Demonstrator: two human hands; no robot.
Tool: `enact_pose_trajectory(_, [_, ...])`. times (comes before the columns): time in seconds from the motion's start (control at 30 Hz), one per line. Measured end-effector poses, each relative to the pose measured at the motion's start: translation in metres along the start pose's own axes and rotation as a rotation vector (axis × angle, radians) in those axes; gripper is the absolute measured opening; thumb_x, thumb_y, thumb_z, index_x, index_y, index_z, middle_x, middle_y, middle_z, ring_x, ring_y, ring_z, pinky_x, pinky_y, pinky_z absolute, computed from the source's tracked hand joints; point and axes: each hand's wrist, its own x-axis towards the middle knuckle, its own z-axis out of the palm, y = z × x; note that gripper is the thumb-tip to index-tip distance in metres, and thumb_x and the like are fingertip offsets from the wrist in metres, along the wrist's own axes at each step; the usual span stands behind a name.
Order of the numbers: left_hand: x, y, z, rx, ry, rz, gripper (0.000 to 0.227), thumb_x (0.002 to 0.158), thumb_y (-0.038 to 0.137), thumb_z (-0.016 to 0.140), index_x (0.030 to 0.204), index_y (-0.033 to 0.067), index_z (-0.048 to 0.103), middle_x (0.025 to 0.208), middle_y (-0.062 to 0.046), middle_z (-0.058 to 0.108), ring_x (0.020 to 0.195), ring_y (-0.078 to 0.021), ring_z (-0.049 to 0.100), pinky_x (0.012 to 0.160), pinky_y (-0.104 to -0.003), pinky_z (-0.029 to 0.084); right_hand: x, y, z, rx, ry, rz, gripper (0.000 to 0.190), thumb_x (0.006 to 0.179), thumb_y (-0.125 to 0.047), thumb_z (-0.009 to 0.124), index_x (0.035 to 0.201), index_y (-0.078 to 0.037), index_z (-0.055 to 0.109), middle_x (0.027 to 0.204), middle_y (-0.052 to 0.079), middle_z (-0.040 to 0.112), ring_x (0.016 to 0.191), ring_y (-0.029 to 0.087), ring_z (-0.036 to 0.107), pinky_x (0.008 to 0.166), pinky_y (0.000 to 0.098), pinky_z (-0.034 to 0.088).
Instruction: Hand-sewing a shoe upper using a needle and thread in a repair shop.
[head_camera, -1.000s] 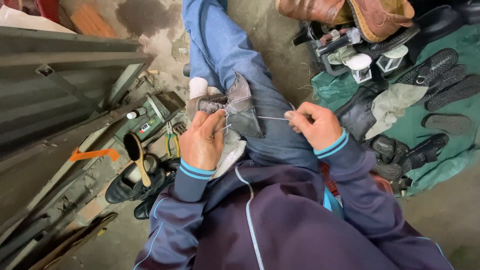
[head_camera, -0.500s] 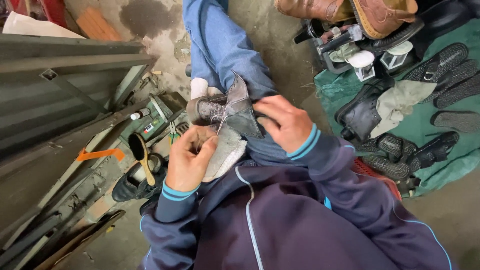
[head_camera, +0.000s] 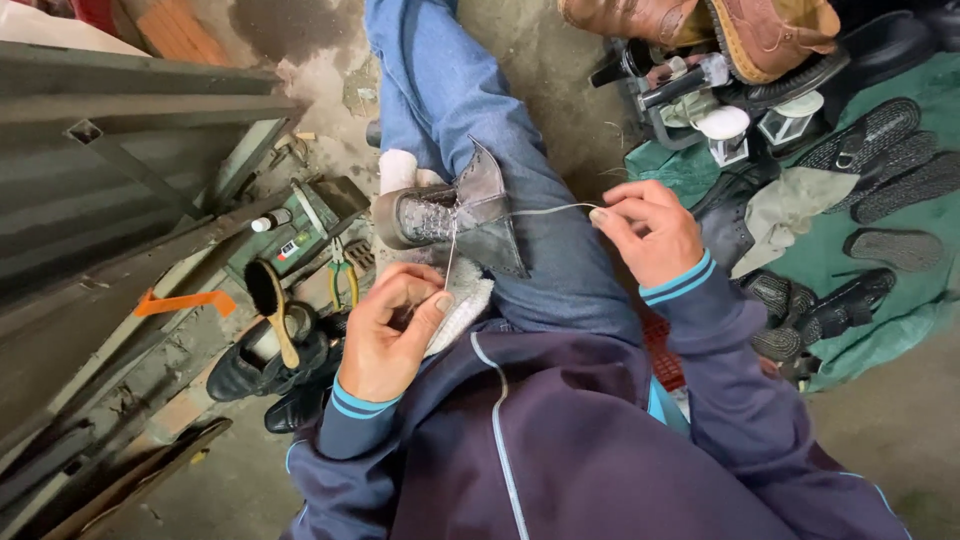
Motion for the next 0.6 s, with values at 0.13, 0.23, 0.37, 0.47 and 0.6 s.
enact_pose_trajectory(0.13, [0.007,0.015,0.001,0.030,0.018,0.072,0.015,0.097,0.004,0.068,0.083,-0.0010,0.065,0.101,-0.019,0.071,0.078,-0.0229,0.063,0.066,-0.035,0.050,0.008,-0.048,0.001,0.599,-0.070,-0.128,0.030,0.102,-0.011,0.063,0.074,-0.004,0.072,0.118,0.021,0.072,0.121,0.032,0.067,0.101,0.0419,0.058])
enact_pose_trajectory(0.23, [0.014,0.022,0.006,-0.088,-0.012,0.092,0.017,0.100,0.008,0.064,0.084,0.0024,0.067,0.106,-0.017,0.072,0.080,-0.0226,0.065,0.068,-0.034,0.051,0.017,-0.065,0.010,1.300,-0.211,-0.079,0.039,0.114,-0.023,0.042,0.080,-0.009,0.057,0.083,0.014,0.067,0.102,0.027,0.071,0.111,0.0479,0.053])
enact_pose_trajectory(0.37, [0.014,-0.005,0.015,-0.184,-0.046,0.019,0.022,0.106,0.012,0.056,0.089,0.0031,0.067,0.081,-0.011,0.076,0.058,-0.0125,0.051,0.055,-0.027,0.042,0.035,-0.053,0.020,1.489,-0.237,0.080,0.037,0.114,-0.026,0.042,0.086,-0.010,0.061,0.058,0.004,0.048,0.059,0.019,0.058,0.084,0.0476,0.063])
enact_pose_trajectory(0.47, [0.011,-0.025,0.020,-0.142,-0.047,0.009,0.024,0.107,0.010,0.055,0.085,0.0057,0.065,0.070,-0.009,0.071,0.052,-0.0149,0.050,0.052,-0.027,0.042,0.048,-0.040,0.020,1.414,-0.114,0.250,0.033,0.110,-0.026,0.051,0.084,-0.010,0.063,0.052,0.001,0.035,0.046,0.015,0.043,0.064,0.0413,0.061])
enact_pose_trajectory(0.6, [0.009,-0.036,0.022,-0.004,-0.004,-0.015,0.025,0.105,0.008,0.059,0.080,0.0067,0.059,0.058,-0.006,0.059,0.048,-0.0180,0.046,0.051,-0.029,0.042,0.059,-0.041,0.014,1.334,-0.029,0.308,0.032,0.108,-0.022,0.057,0.080,-0.008,0.061,0.052,0.001,0.030,0.045,0.014,0.036,0.056,0.0358,0.053])
